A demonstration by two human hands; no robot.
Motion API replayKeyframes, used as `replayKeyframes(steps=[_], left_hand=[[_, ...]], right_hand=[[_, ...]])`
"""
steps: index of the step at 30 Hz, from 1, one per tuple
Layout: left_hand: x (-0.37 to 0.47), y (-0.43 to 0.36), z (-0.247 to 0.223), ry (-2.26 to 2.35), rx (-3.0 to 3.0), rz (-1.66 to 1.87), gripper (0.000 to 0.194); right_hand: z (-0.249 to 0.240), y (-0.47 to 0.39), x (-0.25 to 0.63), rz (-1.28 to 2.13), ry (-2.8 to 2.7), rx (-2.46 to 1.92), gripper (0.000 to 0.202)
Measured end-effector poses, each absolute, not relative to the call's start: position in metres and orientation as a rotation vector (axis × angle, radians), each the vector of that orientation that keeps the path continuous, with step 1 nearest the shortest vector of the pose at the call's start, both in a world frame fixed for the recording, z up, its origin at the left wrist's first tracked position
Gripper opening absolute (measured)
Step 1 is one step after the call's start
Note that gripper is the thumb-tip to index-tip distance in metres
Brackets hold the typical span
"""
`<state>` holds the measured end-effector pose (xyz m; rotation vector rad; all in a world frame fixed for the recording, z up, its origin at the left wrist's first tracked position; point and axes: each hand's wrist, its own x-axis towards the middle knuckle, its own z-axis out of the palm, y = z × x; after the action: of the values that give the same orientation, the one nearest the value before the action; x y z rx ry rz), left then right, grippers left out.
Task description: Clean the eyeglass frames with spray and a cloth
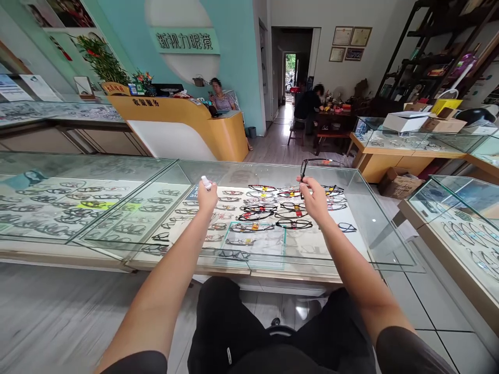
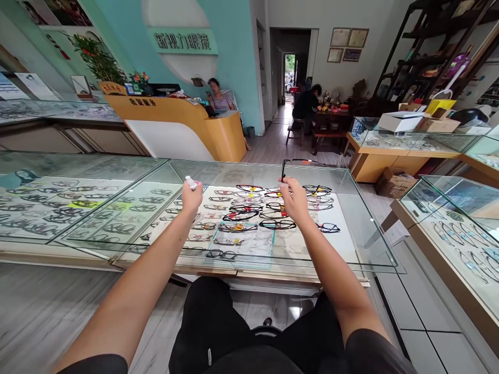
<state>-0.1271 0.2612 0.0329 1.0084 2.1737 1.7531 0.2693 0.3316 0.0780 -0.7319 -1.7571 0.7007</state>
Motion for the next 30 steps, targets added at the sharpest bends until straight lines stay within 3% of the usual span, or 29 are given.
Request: replayKeyframes(steps=[5,8,11,14,18,22,26,30], left_hand=[[-0.089,0.266,0.072,1.847,1.027,1.816,0.043],[-0.046,0.263,0.104,1.619,1.100,1.784,0.062],[0.007,0.249,0.137,1.139,1.143,1.599,0.083],[0.053,0.234,0.161,0.909,1.208,1.419,0.091],[0.092,0.231,0.165,0.865,1.271,1.429,0.092],[0.112,0.244,0.150,1.181,1.383,1.648,0.089],[0.123,0.249,0.140,1.517,1.672,1.815,0.077],[0.126,0.248,0.139,1.538,1.784,1.705,0.067]], right_hand=[[0.110,0.312,0.288,0.822,-1.771,-0.676,0.032],[0.128,0.291,0.295,1.005,-1.783,-0.587,0.035],[0.138,0.272,0.297,1.173,-1.788,-0.518,0.037],[0.141,0.259,0.299,1.290,-1.762,-0.491,0.038],[0.139,0.247,0.302,1.398,-1.674,-0.485,0.036],[0.138,0.234,0.302,1.496,-1.601,-0.484,0.036],[0.136,0.225,0.299,1.582,-1.531,-0.502,0.041],[0.132,0.223,0.299,1.612,-1.478,-0.504,0.041]])
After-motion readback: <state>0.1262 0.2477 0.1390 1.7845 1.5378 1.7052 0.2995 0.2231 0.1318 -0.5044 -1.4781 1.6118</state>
